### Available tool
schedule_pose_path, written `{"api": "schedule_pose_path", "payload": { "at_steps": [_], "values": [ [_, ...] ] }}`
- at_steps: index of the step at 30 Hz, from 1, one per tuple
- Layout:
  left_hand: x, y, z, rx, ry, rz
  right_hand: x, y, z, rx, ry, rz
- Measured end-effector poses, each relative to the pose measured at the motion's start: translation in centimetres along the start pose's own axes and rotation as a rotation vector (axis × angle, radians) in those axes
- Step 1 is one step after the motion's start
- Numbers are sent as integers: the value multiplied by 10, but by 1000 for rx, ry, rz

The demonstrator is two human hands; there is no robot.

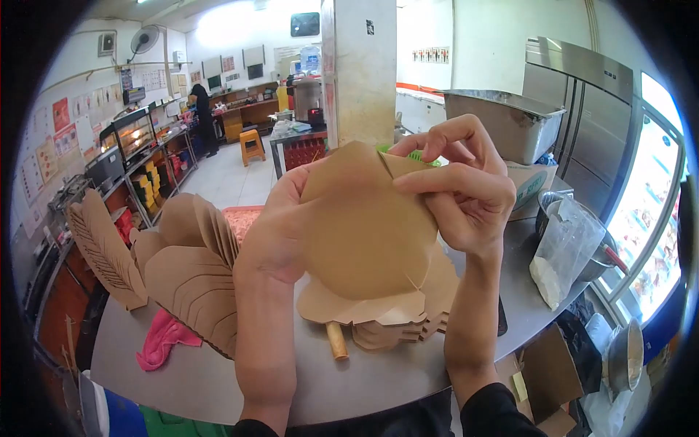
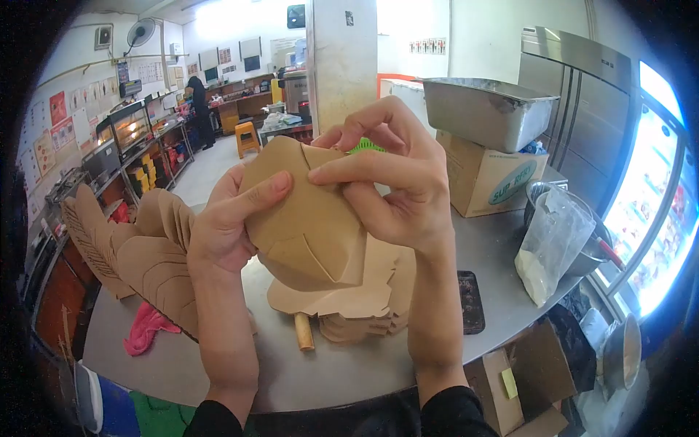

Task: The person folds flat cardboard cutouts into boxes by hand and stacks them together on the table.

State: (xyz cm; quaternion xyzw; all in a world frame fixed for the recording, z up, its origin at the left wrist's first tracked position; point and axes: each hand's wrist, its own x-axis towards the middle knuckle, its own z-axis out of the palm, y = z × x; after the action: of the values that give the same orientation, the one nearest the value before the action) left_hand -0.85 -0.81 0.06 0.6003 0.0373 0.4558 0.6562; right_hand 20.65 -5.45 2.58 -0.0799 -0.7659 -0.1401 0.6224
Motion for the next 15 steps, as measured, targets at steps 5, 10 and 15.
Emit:
{"api": "schedule_pose_path", "payload": {
  "at_steps": [5,10,15],
  "values": [
    [3,-4,1,-41,-49,11,0,1,-1,-4,46,-26],
    [1,1,0,-37,-23,39,3,-11,-2,-96,-9,-12],
    [-2,9,17,-71,31,116,4,-18,-1,-207,-44,15]
  ]
}}
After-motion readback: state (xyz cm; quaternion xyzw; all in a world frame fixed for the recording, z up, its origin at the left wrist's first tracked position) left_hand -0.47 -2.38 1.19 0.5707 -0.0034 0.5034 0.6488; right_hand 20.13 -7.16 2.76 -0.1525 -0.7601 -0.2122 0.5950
